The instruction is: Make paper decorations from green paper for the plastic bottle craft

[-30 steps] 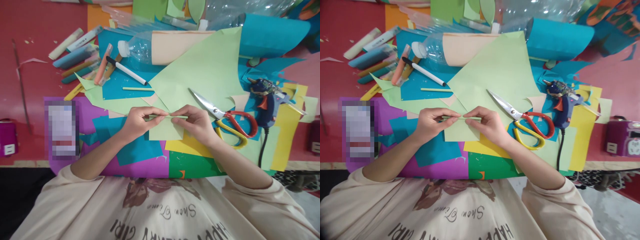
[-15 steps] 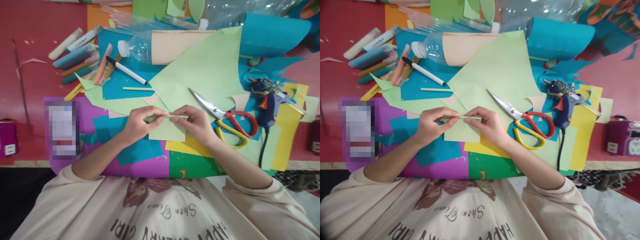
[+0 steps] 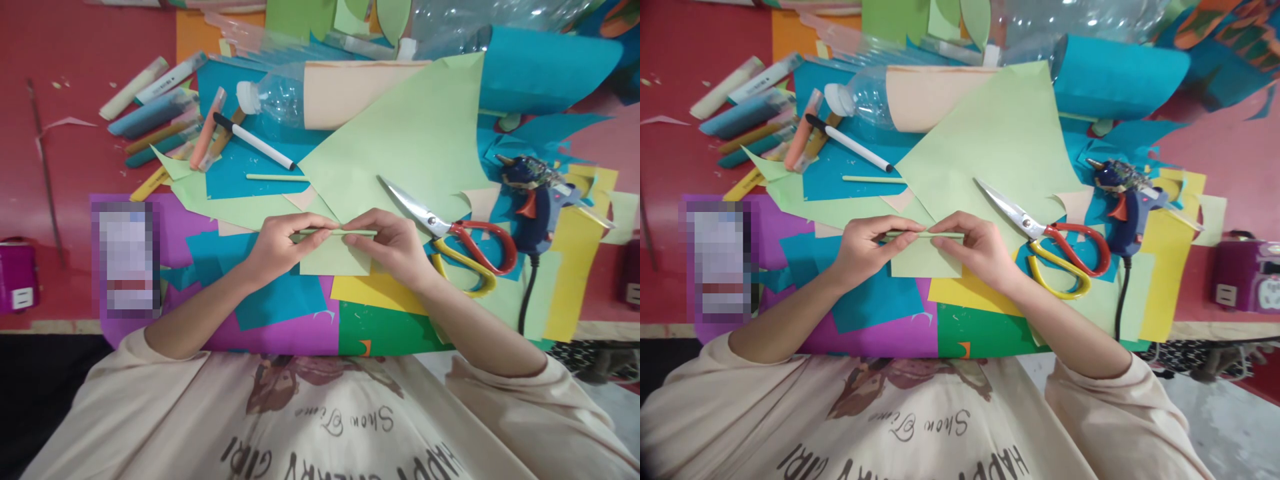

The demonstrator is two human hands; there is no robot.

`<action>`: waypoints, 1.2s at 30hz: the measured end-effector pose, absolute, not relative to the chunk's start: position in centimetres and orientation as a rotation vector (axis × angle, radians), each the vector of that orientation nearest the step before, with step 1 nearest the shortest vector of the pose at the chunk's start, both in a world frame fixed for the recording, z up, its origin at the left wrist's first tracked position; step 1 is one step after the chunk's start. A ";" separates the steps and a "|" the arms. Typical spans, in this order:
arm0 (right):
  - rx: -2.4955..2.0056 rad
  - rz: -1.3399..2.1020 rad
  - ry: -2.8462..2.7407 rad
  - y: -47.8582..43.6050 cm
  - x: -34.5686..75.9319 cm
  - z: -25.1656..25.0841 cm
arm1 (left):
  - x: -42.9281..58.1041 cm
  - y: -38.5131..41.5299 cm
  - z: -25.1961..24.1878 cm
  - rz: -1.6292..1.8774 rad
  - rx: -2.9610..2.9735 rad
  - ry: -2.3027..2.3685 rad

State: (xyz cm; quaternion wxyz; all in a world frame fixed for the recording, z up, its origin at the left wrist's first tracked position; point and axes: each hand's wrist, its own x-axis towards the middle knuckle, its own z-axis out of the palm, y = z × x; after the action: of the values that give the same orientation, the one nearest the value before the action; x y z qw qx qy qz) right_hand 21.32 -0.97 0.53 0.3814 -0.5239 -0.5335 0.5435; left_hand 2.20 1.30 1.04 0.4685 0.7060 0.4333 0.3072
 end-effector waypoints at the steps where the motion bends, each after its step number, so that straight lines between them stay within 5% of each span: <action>1: -1.337 1.395 -1.355 -0.9 21.3 0.5 | 2.2 1.3 1.0 0.758 1.735 1.070; 36: -1.391 1.436 -1.274 -0.7 21.2 0.5 | 2.1 1.3 0.5 0.965 1.961 0.955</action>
State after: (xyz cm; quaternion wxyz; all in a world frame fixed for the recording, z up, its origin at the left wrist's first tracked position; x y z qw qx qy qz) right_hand 21.19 -0.73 0.55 0.3759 -0.5437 -0.4980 0.5614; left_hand 2.11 1.31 0.54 0.3695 0.7640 0.3722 0.3759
